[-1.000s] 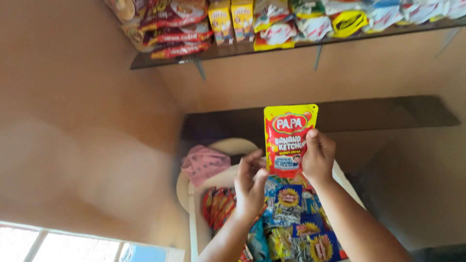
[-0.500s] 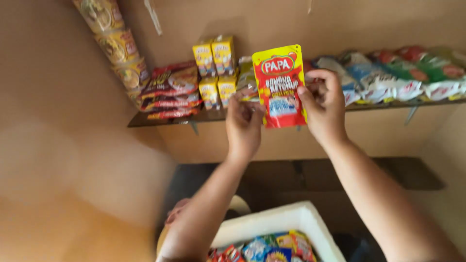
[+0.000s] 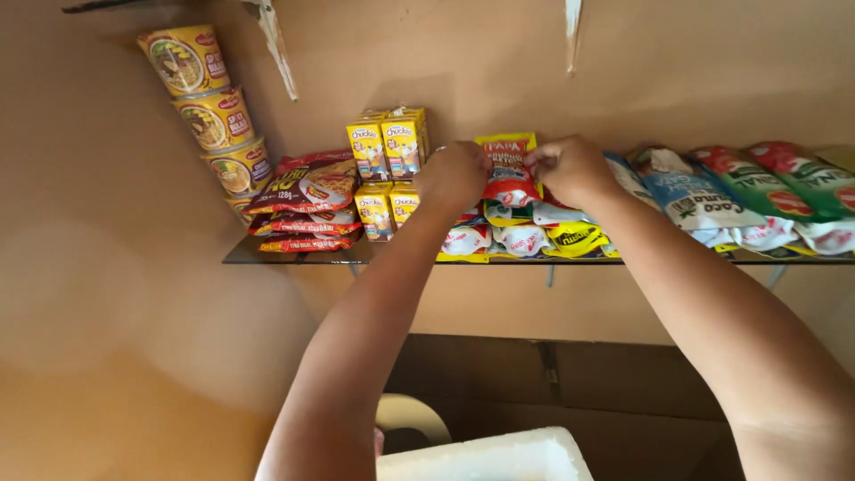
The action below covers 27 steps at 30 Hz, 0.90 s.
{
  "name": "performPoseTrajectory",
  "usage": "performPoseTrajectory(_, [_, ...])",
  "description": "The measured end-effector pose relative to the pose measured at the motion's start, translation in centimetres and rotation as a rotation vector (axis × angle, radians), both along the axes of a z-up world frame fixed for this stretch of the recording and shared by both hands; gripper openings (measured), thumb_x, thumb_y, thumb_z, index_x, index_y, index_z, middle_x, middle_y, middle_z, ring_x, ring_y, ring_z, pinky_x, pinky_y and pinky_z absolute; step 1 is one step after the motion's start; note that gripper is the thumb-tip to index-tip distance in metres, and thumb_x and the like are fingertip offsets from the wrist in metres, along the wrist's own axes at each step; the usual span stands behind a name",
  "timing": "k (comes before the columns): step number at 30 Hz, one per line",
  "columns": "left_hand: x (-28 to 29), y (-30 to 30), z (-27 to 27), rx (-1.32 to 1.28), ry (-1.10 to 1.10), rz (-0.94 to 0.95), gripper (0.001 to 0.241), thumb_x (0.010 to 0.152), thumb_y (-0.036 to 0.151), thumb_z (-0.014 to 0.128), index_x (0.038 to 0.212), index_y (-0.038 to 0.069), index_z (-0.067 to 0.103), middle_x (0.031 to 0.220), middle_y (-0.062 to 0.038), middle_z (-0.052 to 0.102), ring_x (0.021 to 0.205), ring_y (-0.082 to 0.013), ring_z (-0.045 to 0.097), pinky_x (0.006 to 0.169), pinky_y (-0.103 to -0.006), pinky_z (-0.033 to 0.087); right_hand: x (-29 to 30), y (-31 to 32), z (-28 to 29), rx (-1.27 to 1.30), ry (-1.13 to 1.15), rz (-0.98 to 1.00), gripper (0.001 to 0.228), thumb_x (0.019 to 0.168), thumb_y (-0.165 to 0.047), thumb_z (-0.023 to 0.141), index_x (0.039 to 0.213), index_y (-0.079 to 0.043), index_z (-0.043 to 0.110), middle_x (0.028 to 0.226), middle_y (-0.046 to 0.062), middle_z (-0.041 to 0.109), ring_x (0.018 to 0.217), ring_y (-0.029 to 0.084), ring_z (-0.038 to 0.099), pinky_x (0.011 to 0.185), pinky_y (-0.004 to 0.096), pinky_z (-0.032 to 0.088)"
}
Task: Stocking and organizing various sauce and food pouches onto a glass shelf from a bin.
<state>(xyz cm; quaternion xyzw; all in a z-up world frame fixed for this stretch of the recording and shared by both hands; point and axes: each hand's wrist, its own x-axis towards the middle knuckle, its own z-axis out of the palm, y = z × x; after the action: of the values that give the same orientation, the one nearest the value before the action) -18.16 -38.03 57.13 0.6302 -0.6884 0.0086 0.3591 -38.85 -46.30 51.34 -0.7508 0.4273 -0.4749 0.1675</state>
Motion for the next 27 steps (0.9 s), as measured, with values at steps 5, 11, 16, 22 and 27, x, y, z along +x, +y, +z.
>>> performPoseTrajectory(5, [-1.0, -1.0, 0.1, 0.125, -0.306, 0.133, 0.026, 0.094, 0.022, 0.061, 0.115, 0.014, 0.075, 0.121, -0.016, 0.072, 0.114, -0.0339, 0.07, 0.089, -0.0545, 0.055, 0.9, 0.9, 0.5, -0.147, 0.347, -0.225, 0.022, 0.085, -0.012, 0.071, 0.104, -0.017, 0.08, 0.097, 0.007, 0.078, 0.088, 0.023, 0.074, 0.079, 0.037, 0.057])
performPoseTrajectory(11, [-1.3, -0.1, 0.5, 0.13, -0.374, 0.127, 0.027, 0.089, 0.018, 0.063, 0.112, 0.013, 0.075, 0.119, -0.014, 0.073, 0.112, -0.0335, 0.07, 0.088, -0.0508, 0.057, 1.7, 1.7, 1.0, -0.098, 0.52, -0.356, 0.023, 0.081, -0.027, 0.076, 0.103, -0.027, 0.079, 0.096, 0.001, 0.076, 0.098, 0.025, 0.069, 0.09, 0.051, 0.044])
performPoseTrajectory(16, [-0.9, -0.8, -0.7, 0.058, -0.375, 0.142, 0.025, 0.093, 0.023, 0.061, 0.109, 0.014, 0.077, 0.113, -0.016, 0.074, 0.105, -0.0348, 0.073, 0.082, -0.0503, 0.059, 1.4, 1.2, 0.5, -0.107, 0.505, -0.358, 0.021, 0.082, -0.028, 0.076, 0.103, -0.029, 0.079, 0.095, 0.0, 0.076, 0.102, 0.025, 0.067, 0.099, 0.056, 0.034])
performPoseTrajectory(22, [-0.2, -0.5, -2.6, -0.173, -0.214, 0.093, 0.018, 0.089, 0.028, 0.063, 0.097, 0.019, 0.077, 0.1, -0.014, 0.076, 0.093, -0.036, 0.074, 0.075, -0.0491, 0.059, 1.6, 3.5, 0.1, -0.318, 0.377, -0.413, 0.013, 0.082, -0.024, 0.079, 0.094, -0.027, 0.08, 0.096, 0.006, 0.072, 0.101, 0.032, 0.066, 0.086, 0.061, 0.036])
performPoseTrajectory(27, [0.0, 5.2, -6.2, -0.612, 0.051, -0.07, 0.007, 0.088, 0.023, 0.069, 0.091, 0.017, 0.072, 0.088, -0.006, 0.072, 0.081, -0.0319, 0.072, 0.067, -0.0467, 0.057, 2.6, 9.5, -2.4, -0.358, -0.103, -0.082, 0.008, 0.097, -0.006, 0.074, 0.099, -0.014, 0.073, 0.104, 0.004, 0.069, 0.089, 0.018, 0.071, 0.083, 0.036, 0.055])
